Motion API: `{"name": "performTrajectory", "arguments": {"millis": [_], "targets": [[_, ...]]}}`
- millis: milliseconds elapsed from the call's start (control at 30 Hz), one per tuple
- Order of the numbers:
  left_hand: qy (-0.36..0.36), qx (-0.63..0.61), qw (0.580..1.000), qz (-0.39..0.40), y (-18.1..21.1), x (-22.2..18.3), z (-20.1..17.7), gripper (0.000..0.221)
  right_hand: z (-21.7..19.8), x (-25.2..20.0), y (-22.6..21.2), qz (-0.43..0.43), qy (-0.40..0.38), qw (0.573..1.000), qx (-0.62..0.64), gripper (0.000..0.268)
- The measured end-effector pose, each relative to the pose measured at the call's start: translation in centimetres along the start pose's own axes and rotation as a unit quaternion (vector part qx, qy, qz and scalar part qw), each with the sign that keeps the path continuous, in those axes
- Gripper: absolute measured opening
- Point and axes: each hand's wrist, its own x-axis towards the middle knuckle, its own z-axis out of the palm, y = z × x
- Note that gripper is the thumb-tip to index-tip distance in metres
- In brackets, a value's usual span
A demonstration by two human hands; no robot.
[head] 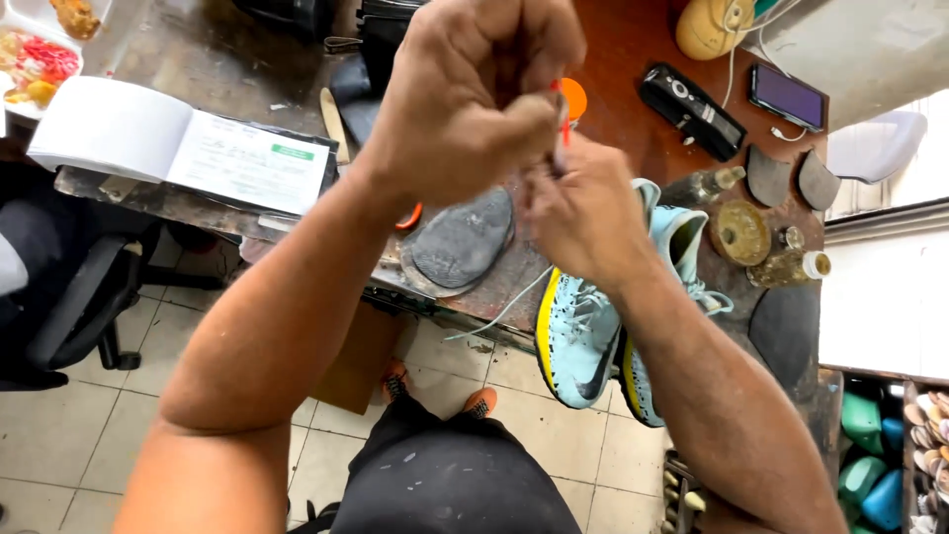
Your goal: Applying adhesive tape and marking shoes for repair at a workbench
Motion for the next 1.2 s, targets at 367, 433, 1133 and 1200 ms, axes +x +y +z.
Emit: {"name": "performTrajectory", "arguments": {"millis": [367, 433, 1133, 1200], "targets": [[-0.184, 0.625, 0.702, -0.289, -20.3, -5.6, -1.6, 0.022, -10.7, -24.7, 13.7, -0.071, 0.209, 0.975, -0.032, 0.080], [-0.122, 0.611, 0.717, -0.314, -20.0, -4.9, -2.0, 0.030, -10.5, -31.6, 20.1, 0.018, 0.274, 0.961, 0.032, 0.090], [0.110, -0.381, 0.867, -0.301, -4.7, -25.7, 27.3, 0.022, -4.3, -33.2, 21.9, -0.135, 0.101, 0.889, 0.425, 0.058], [0.145, -0.379, 0.862, -0.303, -5.0, -27.7, 29.6, 0.021, -3.5, -32.1, 22.7, -0.158, 0.074, 0.874, 0.454, 0.056]]}}
